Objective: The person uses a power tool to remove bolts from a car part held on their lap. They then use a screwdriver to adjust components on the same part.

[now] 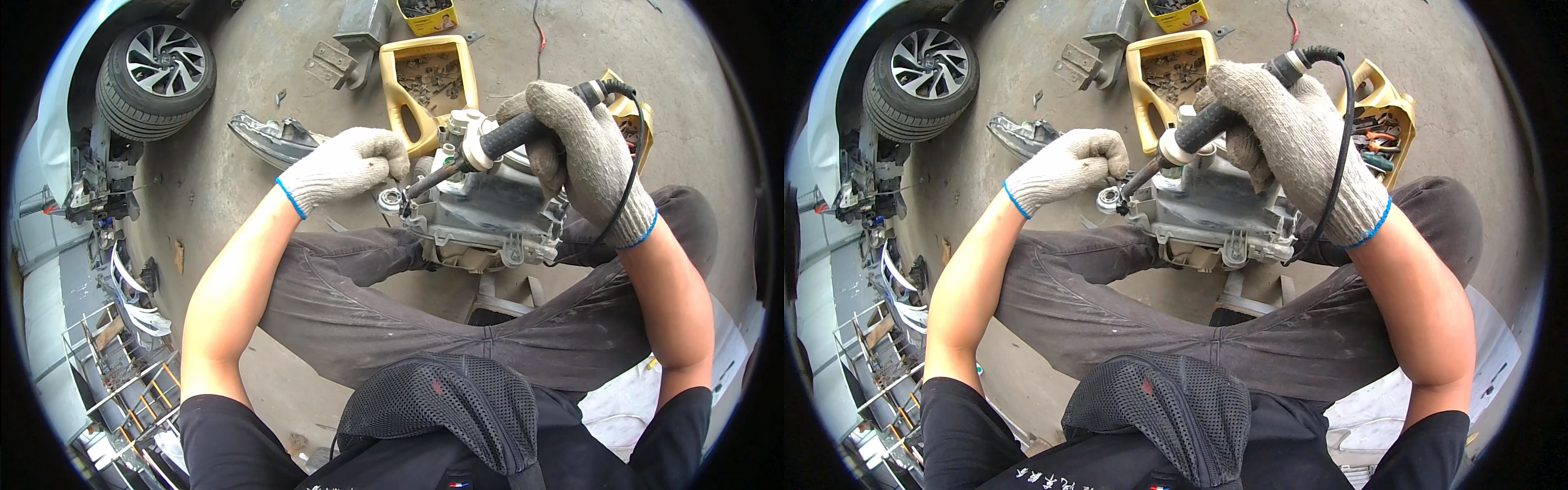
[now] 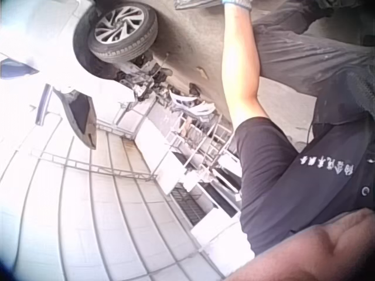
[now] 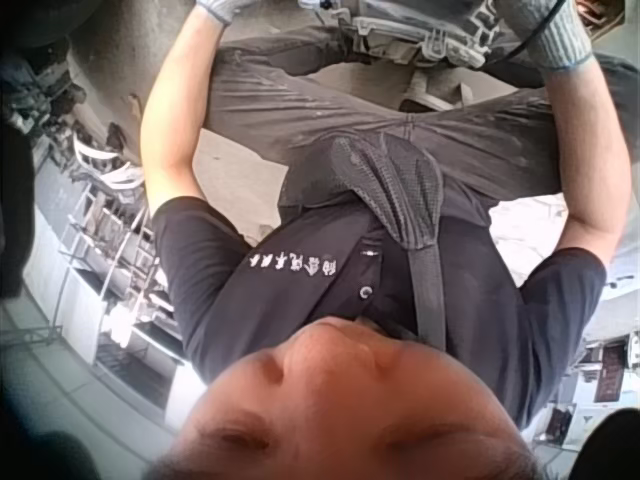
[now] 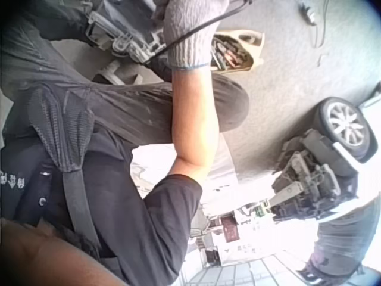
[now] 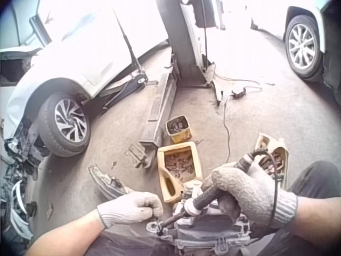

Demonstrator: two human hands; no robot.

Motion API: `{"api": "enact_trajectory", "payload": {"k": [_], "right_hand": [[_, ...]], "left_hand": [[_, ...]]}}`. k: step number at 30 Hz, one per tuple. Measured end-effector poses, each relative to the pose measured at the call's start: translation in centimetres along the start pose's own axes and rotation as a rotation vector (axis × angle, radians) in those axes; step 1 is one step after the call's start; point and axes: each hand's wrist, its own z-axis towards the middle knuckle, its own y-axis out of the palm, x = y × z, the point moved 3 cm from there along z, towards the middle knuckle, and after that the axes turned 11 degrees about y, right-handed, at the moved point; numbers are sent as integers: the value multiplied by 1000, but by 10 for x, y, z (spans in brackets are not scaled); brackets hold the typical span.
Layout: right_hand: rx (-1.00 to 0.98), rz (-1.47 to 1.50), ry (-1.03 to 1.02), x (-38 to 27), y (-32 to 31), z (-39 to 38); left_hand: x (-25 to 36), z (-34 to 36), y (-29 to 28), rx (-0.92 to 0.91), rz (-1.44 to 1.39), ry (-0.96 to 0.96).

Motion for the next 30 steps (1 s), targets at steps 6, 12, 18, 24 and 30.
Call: {"api": "enact_trajectory", "payload": {"k": [6,12,18,24,30], "right_hand": [[-18,-28,-22,0,-1,1],[-3,-32,-36,0,-1,1],[-11,-39,-33,-2,0,-2],[18,-43,-43,-2,-1,-2],[48,17,-12,-2,-4,1]], "left_hand": [[1,0,0,3,9,1],[1,0,0,16,-3,-15],[6,0,1,13,12,-7],[1,-1,-3,29,-47,15],[-3,-1,-8,48,-65,22]]}}
